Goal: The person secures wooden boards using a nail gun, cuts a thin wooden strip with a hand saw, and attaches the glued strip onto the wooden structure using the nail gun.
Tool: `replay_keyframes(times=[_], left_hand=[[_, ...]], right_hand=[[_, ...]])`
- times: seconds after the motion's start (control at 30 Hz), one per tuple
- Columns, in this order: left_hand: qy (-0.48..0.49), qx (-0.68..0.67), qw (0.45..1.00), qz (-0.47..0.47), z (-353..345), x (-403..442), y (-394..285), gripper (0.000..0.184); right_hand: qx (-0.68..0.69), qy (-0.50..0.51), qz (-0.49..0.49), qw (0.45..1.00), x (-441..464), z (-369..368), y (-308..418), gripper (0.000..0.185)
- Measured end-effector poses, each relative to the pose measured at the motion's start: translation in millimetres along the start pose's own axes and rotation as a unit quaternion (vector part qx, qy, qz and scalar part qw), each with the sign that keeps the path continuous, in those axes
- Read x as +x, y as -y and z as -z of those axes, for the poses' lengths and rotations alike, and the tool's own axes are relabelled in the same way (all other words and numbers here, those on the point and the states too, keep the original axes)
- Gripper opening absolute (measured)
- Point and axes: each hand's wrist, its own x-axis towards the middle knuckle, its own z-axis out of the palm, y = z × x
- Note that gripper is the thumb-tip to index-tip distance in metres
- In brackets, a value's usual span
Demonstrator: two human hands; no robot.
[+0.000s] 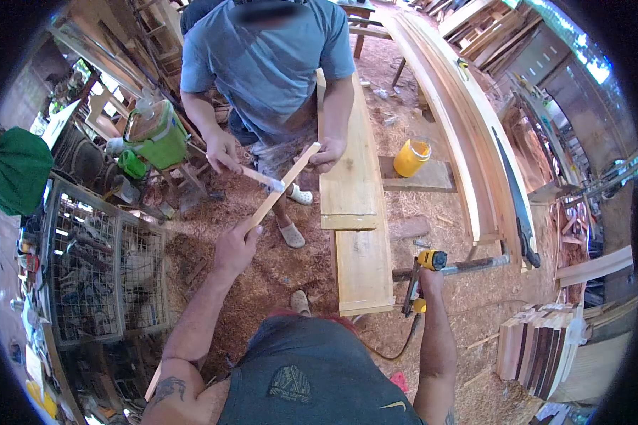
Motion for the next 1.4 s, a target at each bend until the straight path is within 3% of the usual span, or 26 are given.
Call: replay_keyframes(times=[0.5, 0.57, 0.73, 1.4], left_hand=[[0.018, 0.01, 0.999, 0.025, -1, 8, -8, 0.035], [0.009, 0.009, 1.0, 0.015, -4, 8, -5, 0.036], [0.019, -0.007, 0.999, 0.039, -2, 8, -8, 0.038], [-0.011, -0.02, 1.0, -0.004, -4, 13, 2, 0.037]], right_hand=[[0.007, -0.008, -0.026, 1.0, 8, -1, -3, 0.015], [-0.01, -0.013, -0.022, 1.0, 16, -2, -10, 0.022], [-0.012, -0.011, -0.019, 1.0, 13, -2, -7, 0.015], [0.007, 0.0, 0.007, 1.0, -10, 3, 14, 0.01]])
